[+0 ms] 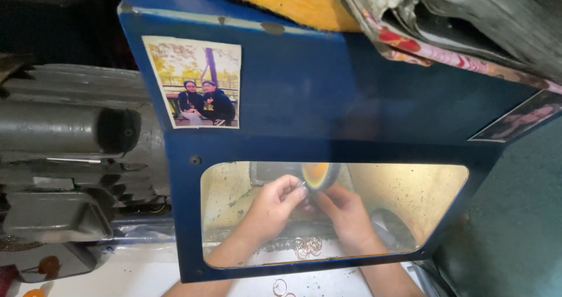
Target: Polishing a metal ring by holding and rotating it against a motorized polishing wheel inside a protective enclosure.
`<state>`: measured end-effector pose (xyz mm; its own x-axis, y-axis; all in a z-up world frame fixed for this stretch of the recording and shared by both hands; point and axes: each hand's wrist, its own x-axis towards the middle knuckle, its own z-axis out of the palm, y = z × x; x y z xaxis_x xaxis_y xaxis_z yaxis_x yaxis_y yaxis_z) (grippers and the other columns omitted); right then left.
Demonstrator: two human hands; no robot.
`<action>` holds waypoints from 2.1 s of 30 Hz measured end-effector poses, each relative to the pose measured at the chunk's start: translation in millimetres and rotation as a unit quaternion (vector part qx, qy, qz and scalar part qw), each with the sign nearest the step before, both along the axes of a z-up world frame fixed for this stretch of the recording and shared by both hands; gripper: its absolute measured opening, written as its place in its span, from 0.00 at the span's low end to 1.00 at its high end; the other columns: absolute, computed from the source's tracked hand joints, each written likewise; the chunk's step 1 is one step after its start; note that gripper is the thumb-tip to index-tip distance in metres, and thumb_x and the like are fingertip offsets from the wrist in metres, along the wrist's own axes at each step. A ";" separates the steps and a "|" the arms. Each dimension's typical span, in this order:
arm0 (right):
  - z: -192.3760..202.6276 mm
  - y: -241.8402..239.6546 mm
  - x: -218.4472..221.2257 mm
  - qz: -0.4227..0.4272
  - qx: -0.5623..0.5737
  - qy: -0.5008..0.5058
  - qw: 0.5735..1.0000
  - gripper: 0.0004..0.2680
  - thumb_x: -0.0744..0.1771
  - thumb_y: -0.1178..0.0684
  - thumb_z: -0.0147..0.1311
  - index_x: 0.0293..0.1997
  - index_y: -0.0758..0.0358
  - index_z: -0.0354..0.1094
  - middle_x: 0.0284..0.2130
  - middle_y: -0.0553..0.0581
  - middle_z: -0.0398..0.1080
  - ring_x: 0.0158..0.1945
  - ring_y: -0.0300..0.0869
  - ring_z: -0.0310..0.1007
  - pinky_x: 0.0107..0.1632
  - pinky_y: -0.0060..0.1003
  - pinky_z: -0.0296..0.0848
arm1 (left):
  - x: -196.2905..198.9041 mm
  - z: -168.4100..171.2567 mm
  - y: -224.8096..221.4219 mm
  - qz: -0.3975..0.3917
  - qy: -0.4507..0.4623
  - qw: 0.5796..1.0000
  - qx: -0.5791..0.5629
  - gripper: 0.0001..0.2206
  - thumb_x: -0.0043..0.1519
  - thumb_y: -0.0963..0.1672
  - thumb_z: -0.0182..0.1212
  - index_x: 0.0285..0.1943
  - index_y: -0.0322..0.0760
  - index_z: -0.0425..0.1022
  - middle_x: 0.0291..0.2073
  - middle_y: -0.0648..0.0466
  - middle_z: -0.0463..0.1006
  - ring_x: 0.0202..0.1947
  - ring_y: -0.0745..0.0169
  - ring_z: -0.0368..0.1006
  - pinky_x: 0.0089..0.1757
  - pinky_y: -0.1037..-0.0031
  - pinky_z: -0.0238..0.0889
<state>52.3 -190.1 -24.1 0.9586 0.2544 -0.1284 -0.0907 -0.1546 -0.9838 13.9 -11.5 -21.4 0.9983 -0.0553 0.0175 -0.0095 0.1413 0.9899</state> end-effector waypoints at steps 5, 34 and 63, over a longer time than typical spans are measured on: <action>-0.7 18.0 -7.2 -0.068 0.032 0.006 0.997 0.10 0.65 0.52 0.61 0.43 0.68 0.80 0.37 0.58 0.82 0.39 0.40 0.77 0.44 0.37 0.76 | -2.1 5.8 3.0 0.018 0.014 1.000 0.004 0.07 0.67 0.44 0.55 0.37 0.38 0.75 0.30 0.55 0.81 0.35 0.64 0.80 0.47 0.72 0.75; -21.2 -13.5 -1.0 0.103 -0.040 -0.197 0.974 0.07 0.65 0.54 0.63 0.44 0.59 0.80 0.40 0.52 0.79 0.45 0.39 0.79 0.51 0.34 0.76 | -7.0 -7.8 29.5 -0.212 0.124 0.967 -0.068 0.06 0.65 0.45 0.60 0.40 0.37 0.73 0.37 0.53 0.76 0.38 0.59 0.81 0.49 0.72 0.76; -12.8 23.7 -14.4 -0.063 0.141 0.031 0.987 0.09 0.65 0.53 0.62 0.43 0.71 0.78 0.29 0.58 0.76 0.31 0.39 0.69 0.37 0.34 0.70 | -15.7 19.6 21.6 0.050 -0.147 0.980 0.127 0.07 0.65 0.43 0.56 0.36 0.40 0.79 0.30 0.59 0.81 0.35 0.65 0.76 0.40 0.74 0.69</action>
<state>37.9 -166.4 -36.9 0.9775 0.1678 -0.1277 -0.1522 0.1419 -0.9781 -1.8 10.0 -1.7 0.9531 0.0018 0.3027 -0.3001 -0.1255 0.9456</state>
